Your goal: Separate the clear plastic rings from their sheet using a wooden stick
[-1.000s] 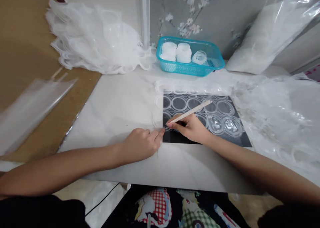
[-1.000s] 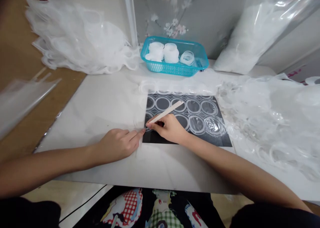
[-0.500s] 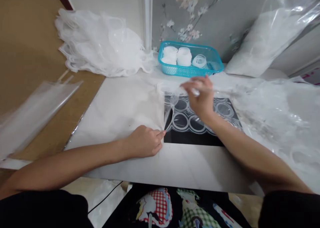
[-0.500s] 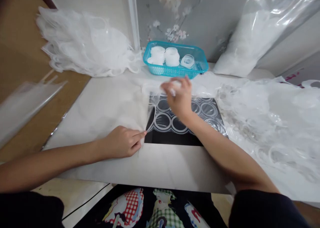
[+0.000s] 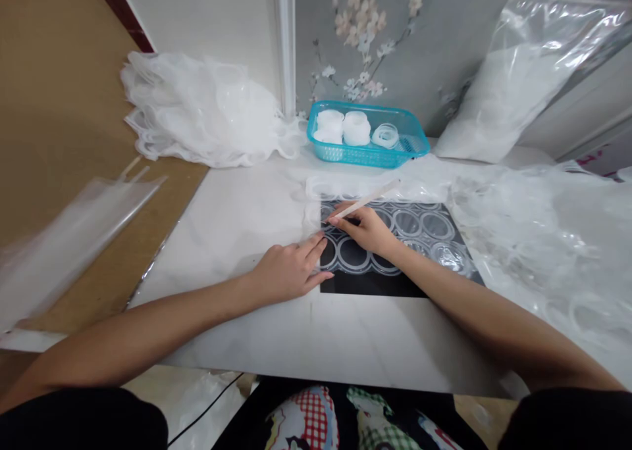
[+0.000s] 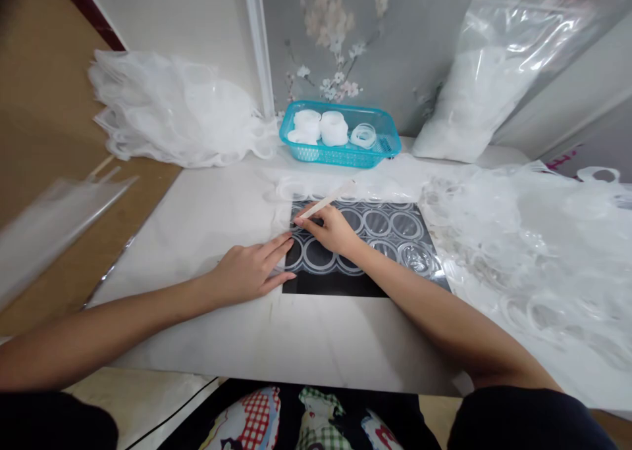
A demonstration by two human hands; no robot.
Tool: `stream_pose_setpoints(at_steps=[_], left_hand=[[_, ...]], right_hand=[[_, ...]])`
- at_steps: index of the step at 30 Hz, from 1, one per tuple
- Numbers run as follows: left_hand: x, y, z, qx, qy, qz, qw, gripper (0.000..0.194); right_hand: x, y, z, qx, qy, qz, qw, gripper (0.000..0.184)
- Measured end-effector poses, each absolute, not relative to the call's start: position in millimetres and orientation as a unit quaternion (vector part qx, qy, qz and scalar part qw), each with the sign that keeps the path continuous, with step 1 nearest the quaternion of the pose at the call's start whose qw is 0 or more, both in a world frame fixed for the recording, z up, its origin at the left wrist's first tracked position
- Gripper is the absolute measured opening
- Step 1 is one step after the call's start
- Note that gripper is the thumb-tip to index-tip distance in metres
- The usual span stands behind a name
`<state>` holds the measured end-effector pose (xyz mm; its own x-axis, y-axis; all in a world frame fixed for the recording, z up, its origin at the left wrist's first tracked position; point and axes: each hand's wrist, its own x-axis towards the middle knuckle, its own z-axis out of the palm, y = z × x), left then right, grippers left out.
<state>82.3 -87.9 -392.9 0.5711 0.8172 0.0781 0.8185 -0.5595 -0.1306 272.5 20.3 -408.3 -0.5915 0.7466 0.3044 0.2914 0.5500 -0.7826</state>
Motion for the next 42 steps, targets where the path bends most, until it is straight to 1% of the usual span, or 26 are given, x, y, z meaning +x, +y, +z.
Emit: stream_pose_setpoints(at_steps=[5, 8, 10, 14, 15, 16, 18, 19, 20, 21, 23, 25, 27, 30, 33, 39, 42], left_hand=[[80, -87, -393, -0.886, -0.459, -0.004, 0.068, 0.061], [79, -85, -394, -0.887, -0.459, -0.009, 0.053, 0.061], [79, -83, -394, -0.885, -0.464, -0.02, 0.028, 0.061], [76, -79, -391, -0.88, -0.472, -0.034, -0.037, 0.067], [75, -79, -390, -0.879, -0.473, -0.033, -0.053, 0.067], [74, -78, -388, -0.876, -0.475, -0.033, -0.069, 0.066], [71, -78, -387, -0.872, -0.48, -0.03, -0.094, 0.063], [69, -77, -386, -0.871, -0.481, -0.031, -0.099, 0.062], [68, -77, -386, -0.87, -0.482, -0.035, -0.097, 0.06], [68, -77, -386, -0.87, -0.483, -0.044, -0.087, 0.057], [70, -75, -385, -0.873, -0.481, -0.07, -0.053, 0.052], [76, -74, -384, -0.88, -0.468, -0.081, -0.01, 0.049], [85, -70, -381, -0.893, -0.445, -0.058, 0.027, 0.052], [100, -65, -378, -0.904, -0.422, 0.001, 0.059, 0.059], [110, -61, -382, -0.909, -0.41, 0.032, 0.065, 0.063], [109, -60, -394, -0.907, -0.418, 0.008, 0.056, 0.064], [107, -58, -395, -0.91, -0.414, -0.015, 0.023, 0.062]], right_hand=[[274, 25, -409, -0.306, -0.843, 0.311, 0.316, 0.017], [276, 20, -415, -0.298, -0.852, 0.297, 0.312, 0.014], [275, 15, -419, -0.279, -0.879, 0.239, 0.303, 0.013], [269, 22, -409, -0.223, -0.946, 0.049, 0.229, 0.021], [268, 31, -402, -0.245, -0.94, 0.022, 0.237, 0.022], [268, 42, -394, -0.285, -0.921, 0.006, 0.264, 0.021], [273, 65, -379, -0.414, -0.823, -0.007, 0.389, 0.022], [279, 73, -373, -0.454, -0.777, -0.004, 0.437, 0.023], [285, 76, -370, -0.468, -0.752, 0.006, 0.464, 0.023], [292, 73, -369, -0.466, -0.749, 0.029, 0.47, 0.021], [305, 56, -376, -0.436, -0.781, 0.118, 0.432, 0.016], [314, 30, -389, -0.427, -0.788, 0.224, 0.382, 0.014], [317, 9, -403, -0.429, -0.782, 0.278, 0.357, 0.015], [316, -1, -414, -0.424, -0.786, 0.282, 0.349, 0.015], [315, 5, -414, -0.418, -0.791, 0.275, 0.352, 0.015], [318, 6, -418, -0.4, -0.809, 0.247, 0.355, 0.014], [316, -3, -423, -0.38, -0.842, 0.175, 0.341, 0.014]])
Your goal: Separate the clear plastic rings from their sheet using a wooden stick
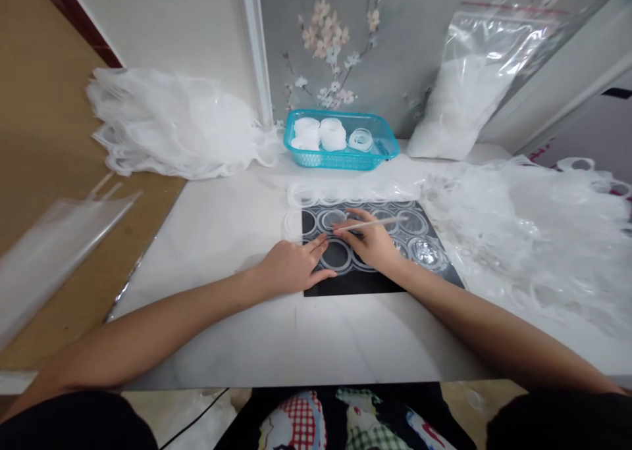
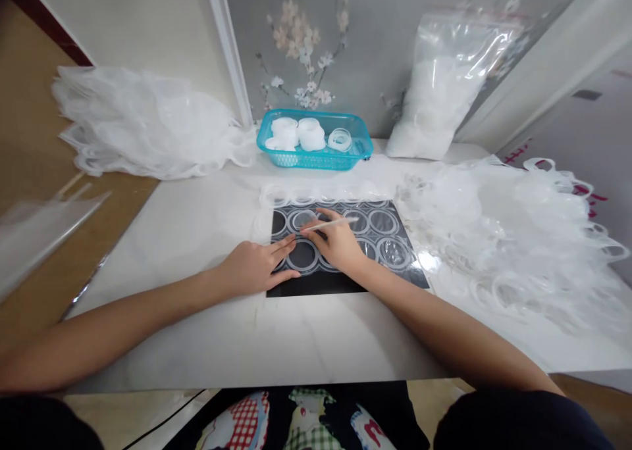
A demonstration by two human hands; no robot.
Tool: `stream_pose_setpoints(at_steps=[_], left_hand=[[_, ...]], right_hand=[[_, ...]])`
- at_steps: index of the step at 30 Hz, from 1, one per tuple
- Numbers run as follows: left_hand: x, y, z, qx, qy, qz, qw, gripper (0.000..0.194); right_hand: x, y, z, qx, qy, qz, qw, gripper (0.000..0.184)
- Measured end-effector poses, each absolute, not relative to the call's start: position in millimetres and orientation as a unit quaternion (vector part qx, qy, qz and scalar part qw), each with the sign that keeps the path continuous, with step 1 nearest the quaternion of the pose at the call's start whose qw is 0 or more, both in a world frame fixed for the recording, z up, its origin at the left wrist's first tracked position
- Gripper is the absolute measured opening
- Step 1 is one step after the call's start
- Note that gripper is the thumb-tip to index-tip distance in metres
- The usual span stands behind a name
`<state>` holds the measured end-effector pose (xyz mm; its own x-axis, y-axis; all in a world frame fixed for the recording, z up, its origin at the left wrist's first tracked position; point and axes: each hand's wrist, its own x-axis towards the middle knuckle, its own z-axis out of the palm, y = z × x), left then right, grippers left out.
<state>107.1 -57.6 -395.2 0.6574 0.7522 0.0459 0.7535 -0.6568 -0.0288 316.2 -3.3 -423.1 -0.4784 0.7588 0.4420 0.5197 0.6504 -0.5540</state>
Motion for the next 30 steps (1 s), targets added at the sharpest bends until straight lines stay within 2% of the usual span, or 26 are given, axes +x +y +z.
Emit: stream_pose_setpoints(at_steps=[4, 5, 8, 9, 11, 15, 18, 21, 30], left_hand=[[107, -56, -394, -0.904, -0.426, -0.031, -0.017, 0.068], [106, -56, -393, -0.902, -0.431, -0.028, -0.026, 0.069], [105, -55, -385, -0.895, -0.443, -0.009, -0.049, 0.068], [104, -54, -381, -0.894, -0.444, 0.0, -0.056, 0.068], [106, -51, -375, -0.892, -0.448, 0.004, -0.057, 0.065], [120, -39, -372, -0.906, -0.421, -0.032, 0.0, 0.052], [135, -31, -378, -0.926, -0.375, -0.029, 0.043, 0.057], [144, -27, -386, -0.933, -0.356, -0.011, 0.047, 0.063], [144, -31, -396, -0.93, -0.357, 0.013, 0.086, 0.064]], right_hand=[[313, 10, -413, -0.33, -0.898, 0.044, 0.287, 0.02], [315, 21, -407, -0.344, -0.891, 0.026, 0.296, 0.02], [330, 57, -387, -0.472, -0.779, -0.007, 0.413, 0.025], [338, 64, -382, -0.51, -0.725, -0.001, 0.463, 0.027], [353, 63, -378, -0.517, -0.699, 0.036, 0.493, 0.027], [363, 22, -394, -0.47, -0.766, 0.185, 0.398, 0.022], [358, 0, -412, -0.486, -0.743, 0.271, 0.371, 0.025], [355, 0, -422, -0.493, -0.732, 0.293, 0.367, 0.026], [354, 1, -419, -0.493, -0.74, 0.28, 0.362, 0.025]])
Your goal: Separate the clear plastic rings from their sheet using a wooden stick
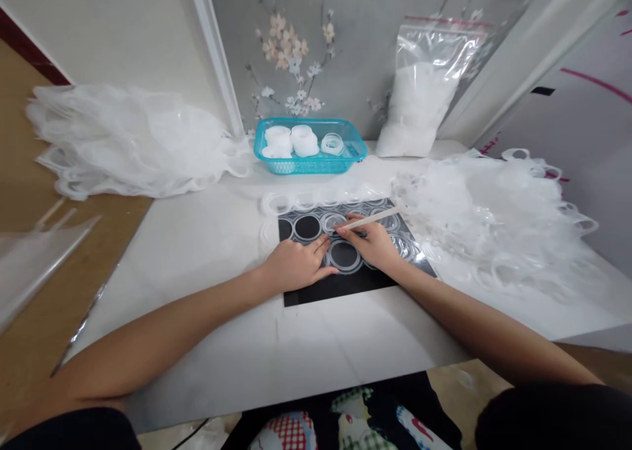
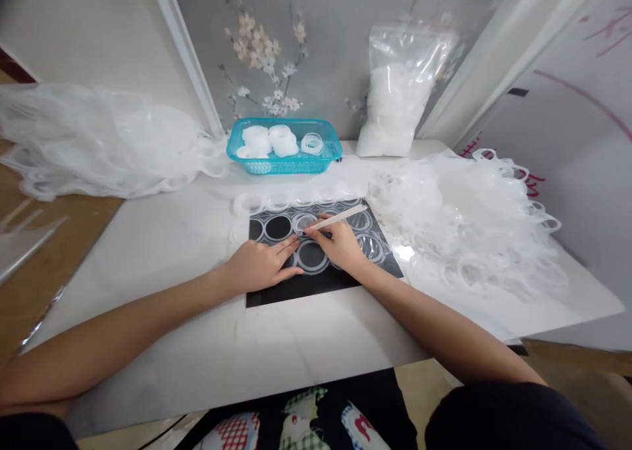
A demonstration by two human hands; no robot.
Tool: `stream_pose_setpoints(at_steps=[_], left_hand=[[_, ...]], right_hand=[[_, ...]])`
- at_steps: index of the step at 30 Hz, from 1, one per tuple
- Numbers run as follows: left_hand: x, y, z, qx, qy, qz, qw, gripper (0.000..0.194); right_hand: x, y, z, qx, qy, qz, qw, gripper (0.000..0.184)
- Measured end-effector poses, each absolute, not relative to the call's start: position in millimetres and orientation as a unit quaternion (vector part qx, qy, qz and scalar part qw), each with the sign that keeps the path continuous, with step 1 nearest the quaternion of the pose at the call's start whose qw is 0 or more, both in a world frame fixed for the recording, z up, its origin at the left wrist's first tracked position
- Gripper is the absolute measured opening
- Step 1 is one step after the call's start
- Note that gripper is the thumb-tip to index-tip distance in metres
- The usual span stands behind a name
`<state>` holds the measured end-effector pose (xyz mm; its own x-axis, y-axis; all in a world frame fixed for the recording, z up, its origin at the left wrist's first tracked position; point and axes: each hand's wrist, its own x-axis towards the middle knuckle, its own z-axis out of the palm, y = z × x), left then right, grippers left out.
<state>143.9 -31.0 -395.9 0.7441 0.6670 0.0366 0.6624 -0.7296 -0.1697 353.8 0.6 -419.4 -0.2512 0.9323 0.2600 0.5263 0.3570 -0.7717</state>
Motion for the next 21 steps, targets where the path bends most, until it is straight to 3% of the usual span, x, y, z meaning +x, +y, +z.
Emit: stream_pose_setpoints(at_steps=[9, 16, 18, 21], left_hand=[[142, -32, -399, -0.932, -0.353, 0.014, 0.085, 0.066], [143, -31, -396, -0.928, -0.373, -0.001, 0.025, 0.064], [143, -31, -392, -0.923, -0.385, -0.002, 0.005, 0.063], [145, -28, -384, -0.917, -0.399, 0.01, -0.013, 0.064]], right_hand=[[355, -1, -423, -0.496, -0.757, 0.246, 0.346, 0.025], [349, 4, -410, -0.446, -0.864, -0.005, 0.235, 0.023], [360, 27, -399, -0.512, -0.811, -0.036, 0.28, 0.023], [388, 53, -386, -0.612, -0.669, -0.034, 0.419, 0.029]])
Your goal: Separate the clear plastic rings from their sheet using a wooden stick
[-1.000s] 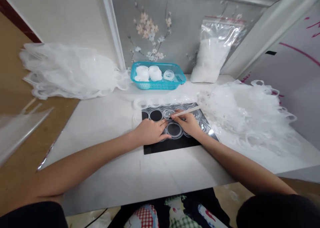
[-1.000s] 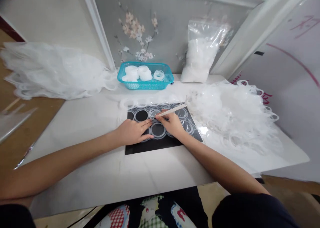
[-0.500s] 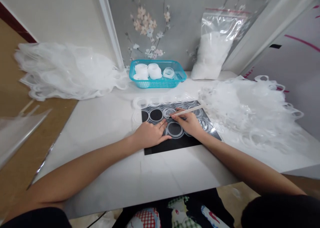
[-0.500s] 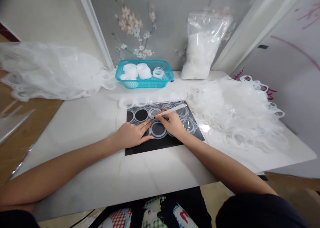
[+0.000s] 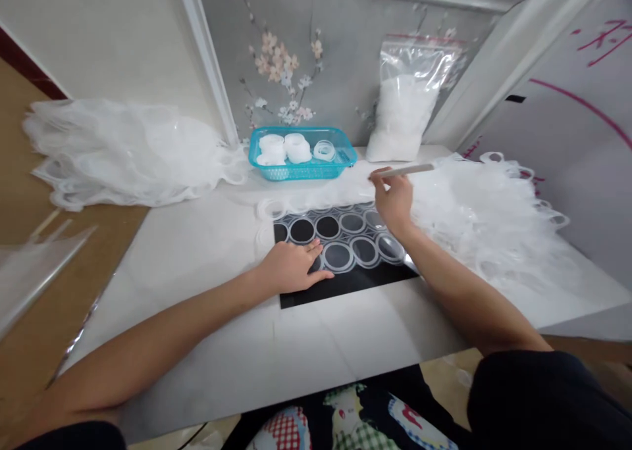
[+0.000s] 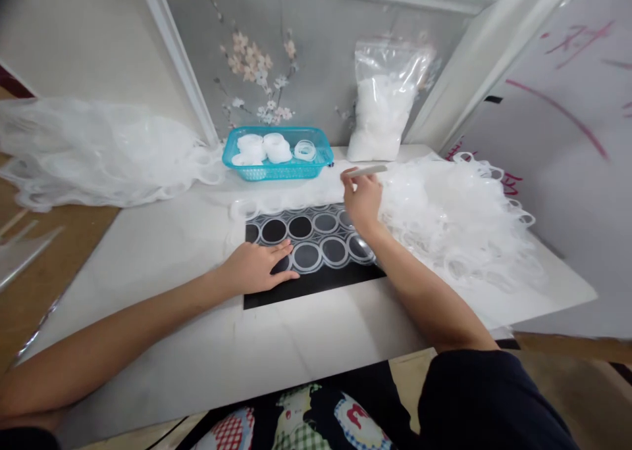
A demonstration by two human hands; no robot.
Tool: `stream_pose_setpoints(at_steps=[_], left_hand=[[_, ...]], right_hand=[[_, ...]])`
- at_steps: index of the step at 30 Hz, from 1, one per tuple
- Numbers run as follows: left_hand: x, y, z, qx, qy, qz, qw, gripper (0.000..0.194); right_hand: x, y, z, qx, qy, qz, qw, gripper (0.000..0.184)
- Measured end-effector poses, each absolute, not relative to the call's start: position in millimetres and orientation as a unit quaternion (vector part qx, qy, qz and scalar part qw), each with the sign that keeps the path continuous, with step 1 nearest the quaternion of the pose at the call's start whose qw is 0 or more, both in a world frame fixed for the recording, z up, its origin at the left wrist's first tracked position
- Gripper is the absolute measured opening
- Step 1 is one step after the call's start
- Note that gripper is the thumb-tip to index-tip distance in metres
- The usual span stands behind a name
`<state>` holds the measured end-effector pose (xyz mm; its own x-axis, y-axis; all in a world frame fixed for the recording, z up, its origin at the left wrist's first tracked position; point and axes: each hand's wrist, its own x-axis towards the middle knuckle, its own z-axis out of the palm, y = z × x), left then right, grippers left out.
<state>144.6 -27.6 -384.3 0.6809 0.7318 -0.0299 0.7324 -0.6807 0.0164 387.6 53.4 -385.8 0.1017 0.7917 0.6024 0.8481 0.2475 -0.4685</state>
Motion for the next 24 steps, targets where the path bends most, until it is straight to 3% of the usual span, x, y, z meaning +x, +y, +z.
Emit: stream_pose_setpoints(at_steps=[2, 9, 24], left_hand=[[149, -23, -379, 0.916, 0.401, -0.018, 0.009, 0.063], [184, -10, -381, 0.944, 0.328, 0.013, -0.04, 0.057], [184, -7, -386, 0.948, 0.319, -0.001, -0.008, 0.059]], right_hand=[[402, 51, -386, -0.593, -0.673, 0.008, 0.442, 0.03], [398, 4, -424, -0.55, -0.698, 0.252, 0.383, 0.032], [398, 6, -429, -0.548, -0.699, 0.256, 0.381, 0.028]])
